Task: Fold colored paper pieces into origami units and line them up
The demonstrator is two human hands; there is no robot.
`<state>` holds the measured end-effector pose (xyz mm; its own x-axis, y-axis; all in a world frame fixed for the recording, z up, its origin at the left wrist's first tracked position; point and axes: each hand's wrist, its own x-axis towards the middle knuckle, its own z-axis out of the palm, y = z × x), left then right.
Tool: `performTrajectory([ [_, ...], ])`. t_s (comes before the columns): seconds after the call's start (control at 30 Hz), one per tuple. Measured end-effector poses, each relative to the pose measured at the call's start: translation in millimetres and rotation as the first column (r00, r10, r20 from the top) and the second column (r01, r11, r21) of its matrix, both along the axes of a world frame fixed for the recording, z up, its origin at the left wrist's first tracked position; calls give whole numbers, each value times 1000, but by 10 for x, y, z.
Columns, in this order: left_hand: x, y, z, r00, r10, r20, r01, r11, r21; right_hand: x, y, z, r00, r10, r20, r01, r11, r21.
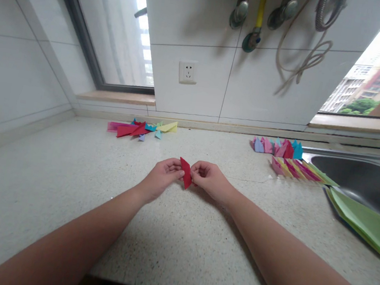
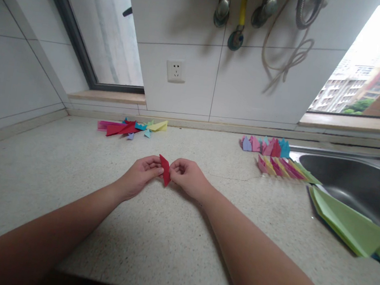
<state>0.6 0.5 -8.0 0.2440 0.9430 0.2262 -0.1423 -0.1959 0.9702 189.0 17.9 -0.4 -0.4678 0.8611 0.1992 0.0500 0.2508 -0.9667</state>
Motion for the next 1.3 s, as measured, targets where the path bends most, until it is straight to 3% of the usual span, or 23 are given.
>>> performTrajectory([
  [0.17, 21, -16, 31, 998, 24, -61, -23, 1000, 15, -4, 42, -61, 999, -41, 30, 40, 999, 37],
  [0.4, 27, -15, 44, 993, 47, -107, -44, 998, 34, 6, 19, -37, 998, 1, 62, -3, 1000, 25],
  [0.63, 23, -12, 41, 990, 50, -133, -47, 998, 29, -2, 12, -28, 992, -68, 110, 63, 997, 48],
  [0.73, 15, -3, 21, 989, 55, -139, -51, 998, 35, -1, 1, -15, 978, -163, 130, 146, 980, 133],
  [0.87, 14, 17, -22, 988, 82, -131, -79, 996, 30, -15, -36, 32, 935, -325, 140, 272, 914, 303],
  [1.03, 36, 9, -35, 982, 142, -125, -137, 990, 44, -44, -82, 71, 927, -347, 143, 242, 843, 480],
  [1.3, 58, -26, 1, 972, 209, -108, -203, 977, 67, -70, -121, 100, 935, -326, 138, 228, 852, 471],
])
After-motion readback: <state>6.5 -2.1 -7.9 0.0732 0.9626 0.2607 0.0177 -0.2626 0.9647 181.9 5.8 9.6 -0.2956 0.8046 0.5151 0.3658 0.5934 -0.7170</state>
